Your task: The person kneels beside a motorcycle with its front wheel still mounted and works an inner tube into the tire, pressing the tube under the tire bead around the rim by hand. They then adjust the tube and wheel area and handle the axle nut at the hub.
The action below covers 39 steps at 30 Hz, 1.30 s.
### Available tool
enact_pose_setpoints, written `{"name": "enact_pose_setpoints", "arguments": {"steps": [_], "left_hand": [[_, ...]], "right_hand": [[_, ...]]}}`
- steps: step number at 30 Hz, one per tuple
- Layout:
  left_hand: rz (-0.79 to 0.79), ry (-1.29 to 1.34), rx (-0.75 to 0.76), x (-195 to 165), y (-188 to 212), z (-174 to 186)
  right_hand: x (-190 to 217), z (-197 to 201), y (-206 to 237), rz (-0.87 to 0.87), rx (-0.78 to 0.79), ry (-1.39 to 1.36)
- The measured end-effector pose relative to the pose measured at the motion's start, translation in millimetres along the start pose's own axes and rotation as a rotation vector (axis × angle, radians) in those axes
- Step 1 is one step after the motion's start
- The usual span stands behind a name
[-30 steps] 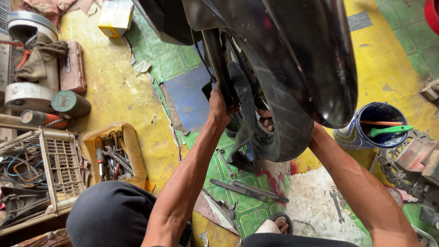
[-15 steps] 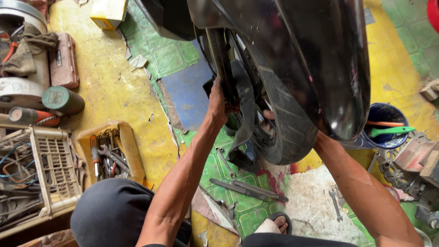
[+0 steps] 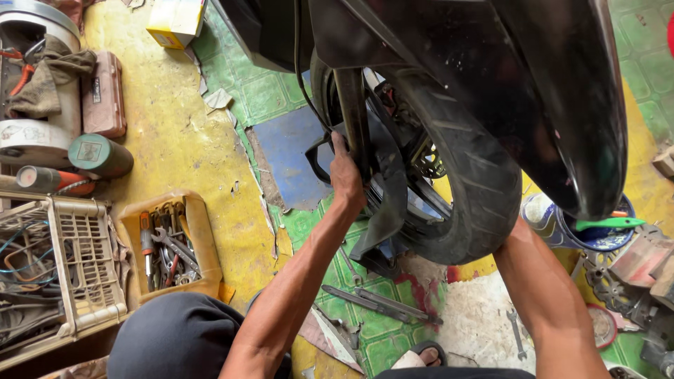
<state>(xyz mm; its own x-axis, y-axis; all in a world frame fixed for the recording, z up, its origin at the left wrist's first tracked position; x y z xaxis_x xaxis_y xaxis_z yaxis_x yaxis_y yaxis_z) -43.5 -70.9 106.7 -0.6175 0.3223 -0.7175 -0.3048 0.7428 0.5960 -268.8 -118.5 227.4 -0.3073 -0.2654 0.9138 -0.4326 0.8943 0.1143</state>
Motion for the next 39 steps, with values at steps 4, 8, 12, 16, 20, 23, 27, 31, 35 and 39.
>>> {"name": "enact_pose_setpoints", "arguments": {"steps": [4,8,12,16,20,23,27,31,35,39], "left_hand": [[-0.077,0.142,-0.094,1.6,-8.2,0.9],[-0.153,0.184,-0.045,-5.0,-15.1,-2.5],[-0.16,0.194,-0.052,-9.2,-19.8,1.0],[-0.146,0.147,-0.109,-7.3,-21.4,7.0],[-0.107,-0.032,-0.219,-4.8,-22.2,13.4],[-0.125,0.021,-0.193,-2.6,-24.6,10.3],[-0.096,0.003,-0.205,2.8,-27.3,11.5],[-0.127,-0.065,-0.206,2.6,-29.4,13.7],[-0.147,-0.152,-0.184,0.4,-30.8,12.7],[-0.145,-0.226,-0.209,-2.0,-28.7,15.5]], "right_hand": [[7.4,1.3,4.2,0.008,0.007,0.007],[14.2,-2.3,3.8,0.026,0.014,0.024],[11.7,1.8,12.5,0.023,-0.012,0.046],[4.0,0.6,15.7,-0.005,-0.012,0.066],[6.8,-2.8,17.3,0.004,-0.024,0.102],[18.9,-1.1,20.7,0.037,-0.055,0.128],[45.1,6.6,22.6,0.115,-0.108,0.162],[60.5,11.5,22.9,0.171,-0.149,0.194],[55.0,9.0,35.2,0.149,-0.172,0.22],[47.2,6.9,64.0,0.118,-0.2,0.23]]}}
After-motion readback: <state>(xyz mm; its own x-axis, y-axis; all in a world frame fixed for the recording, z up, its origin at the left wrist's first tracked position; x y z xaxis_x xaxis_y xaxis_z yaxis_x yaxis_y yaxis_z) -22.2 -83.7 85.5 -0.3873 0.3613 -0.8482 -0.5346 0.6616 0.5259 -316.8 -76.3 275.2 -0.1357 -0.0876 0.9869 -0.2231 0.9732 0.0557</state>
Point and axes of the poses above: each hand's wrist, its own y-axis away from the middle knuckle, its own z-axis out of the back of the hand, x = y × z, the point moved 8 cm from there along -y, towards the middle knuckle, and after that the axes turned 8 degrees about x, right-handed, at the moved point
